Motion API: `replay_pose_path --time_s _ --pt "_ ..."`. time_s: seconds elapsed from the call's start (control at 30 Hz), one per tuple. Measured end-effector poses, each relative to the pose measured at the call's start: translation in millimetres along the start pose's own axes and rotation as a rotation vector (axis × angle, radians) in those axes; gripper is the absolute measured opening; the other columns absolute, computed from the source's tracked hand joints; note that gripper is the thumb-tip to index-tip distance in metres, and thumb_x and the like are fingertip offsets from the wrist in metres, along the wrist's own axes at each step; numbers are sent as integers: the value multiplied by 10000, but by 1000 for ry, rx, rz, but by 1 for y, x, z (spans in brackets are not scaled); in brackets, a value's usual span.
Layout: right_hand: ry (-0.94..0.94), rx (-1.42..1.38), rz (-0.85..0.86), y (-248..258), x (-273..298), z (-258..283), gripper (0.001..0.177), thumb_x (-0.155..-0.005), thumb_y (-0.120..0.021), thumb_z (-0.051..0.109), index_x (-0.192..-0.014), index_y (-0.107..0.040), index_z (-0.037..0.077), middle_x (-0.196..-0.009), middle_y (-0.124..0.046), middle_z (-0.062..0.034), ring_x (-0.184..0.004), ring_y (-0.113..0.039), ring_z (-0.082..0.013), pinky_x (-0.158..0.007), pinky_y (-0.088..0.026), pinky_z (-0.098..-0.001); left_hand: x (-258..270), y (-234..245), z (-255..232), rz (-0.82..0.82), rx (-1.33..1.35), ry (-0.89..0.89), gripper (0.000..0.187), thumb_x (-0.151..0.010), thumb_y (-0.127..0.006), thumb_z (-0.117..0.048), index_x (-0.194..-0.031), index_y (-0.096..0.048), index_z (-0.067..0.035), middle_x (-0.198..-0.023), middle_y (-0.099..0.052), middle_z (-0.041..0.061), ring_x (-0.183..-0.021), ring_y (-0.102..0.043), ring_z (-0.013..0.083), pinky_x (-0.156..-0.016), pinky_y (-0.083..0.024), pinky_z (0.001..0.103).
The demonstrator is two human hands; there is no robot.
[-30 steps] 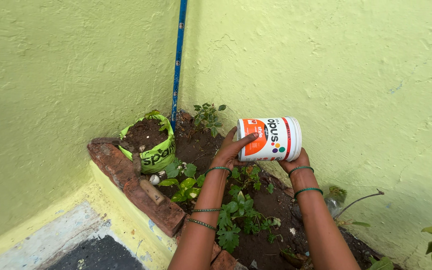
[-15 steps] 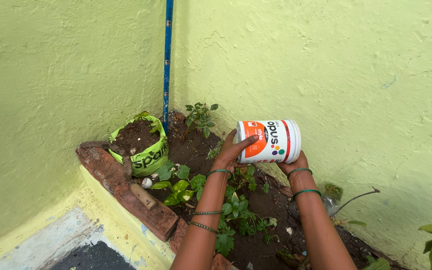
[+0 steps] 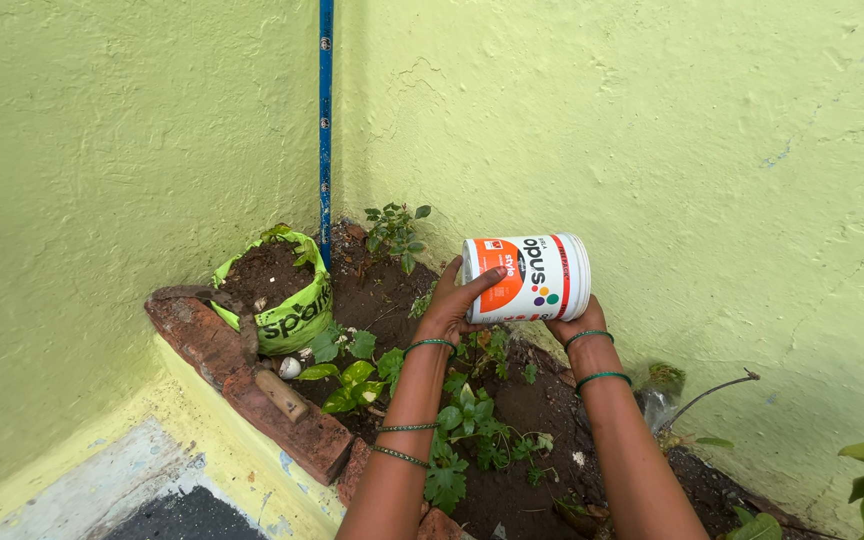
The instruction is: The person holds a container over small plants in a brick garden bed, shakes the container to dispense granules, and then immerses the container in a white bucket of water.
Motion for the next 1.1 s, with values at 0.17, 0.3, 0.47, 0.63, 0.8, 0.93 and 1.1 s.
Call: replay_pose_path --time_s 0.17,0.3,0.47,0.63,0.8,0.93,1.1 --pt "4 4 49 2 -3 3 379 -1056 -401 142 -1368 -553 -10 -1287 -665 -190 -1103 -699 -268 -940 -607 -446 1 -1 -1 17 26 -15 1295 -586 -881 -481 -1587 -173 -64 -1232 -647 321 -974 -745 340 -678 -621 518" --pt "4 6 39 3 0 6 376 -1057 -407 146 -1367 -554 -7 -1288 -666 -187 -1110 -699 -267 -951 -606 -439 0 -4 0 26 60 -17 1288 -590 -887 -460 -1577 -171 -45 -1244 -633 324 -995 -747 346 -689 -631 543" --pt "-3 22 13 5 0 7 367 -1056 -412 165 -1343 -569 1 -1252 -677 -173 -1074 -706 -245 -925 -614 -427 0 -5 1 14 40 -10 1286 -595 -884 -455 -1581 -165 -46 -1256 -619 339 -1001 -742 354 -705 -630 550" --pt "-5 -11 3 9 -9 4 355 -1062 -416 157 -1330 -585 -2 -1228 -689 -166 -1043 -712 -227 -907 -624 -420 0 -2 1 10 47 -13 1285 -596 -885 -453 -1583 -167 -50 -1262 -620 346 -1005 -740 362 -710 -624 566" --pt "-15 4 -16 4 -7 1 350 -1055 -406 163 -1305 -597 11 -1216 -699 -163 -1032 -724 -231 -906 -622 -417 -3 0 1 4 34 -3 1285 -593 -877 -465 -1590 -164 -78 -1281 -610 329 -1028 -724 371 -760 -597 608" --pt "-21 -1 6 0 -9 1 342 -1052 -420 164 -1297 -609 17 -1211 -702 -158 -1032 -717 -233 -904 -621 -425 -4 2 1 -3 39 2 1288 -589 -873 -471 -1589 -166 -73 -1282 -617 339 -1044 -721 386 -789 -581 638" --pt "-18 42 39 -1 -14 -1 321 -1047 -447 153 -1290 -609 19 -1222 -697 -159 -1038 -713 -247 -908 -617 -435 -6 2 1 -21 50 -3 1308 -568 -883 -469 -1591 -166 -83 -1309 -591 335 -1069 -711 386 -812 -567 655"
Point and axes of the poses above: each hand's wrist, its own x-axis away from the middle knuckle, its own y-axis out of the back of the hand, z = x × y, the point moved 2 cm from there along -x, towards the middle knuckle
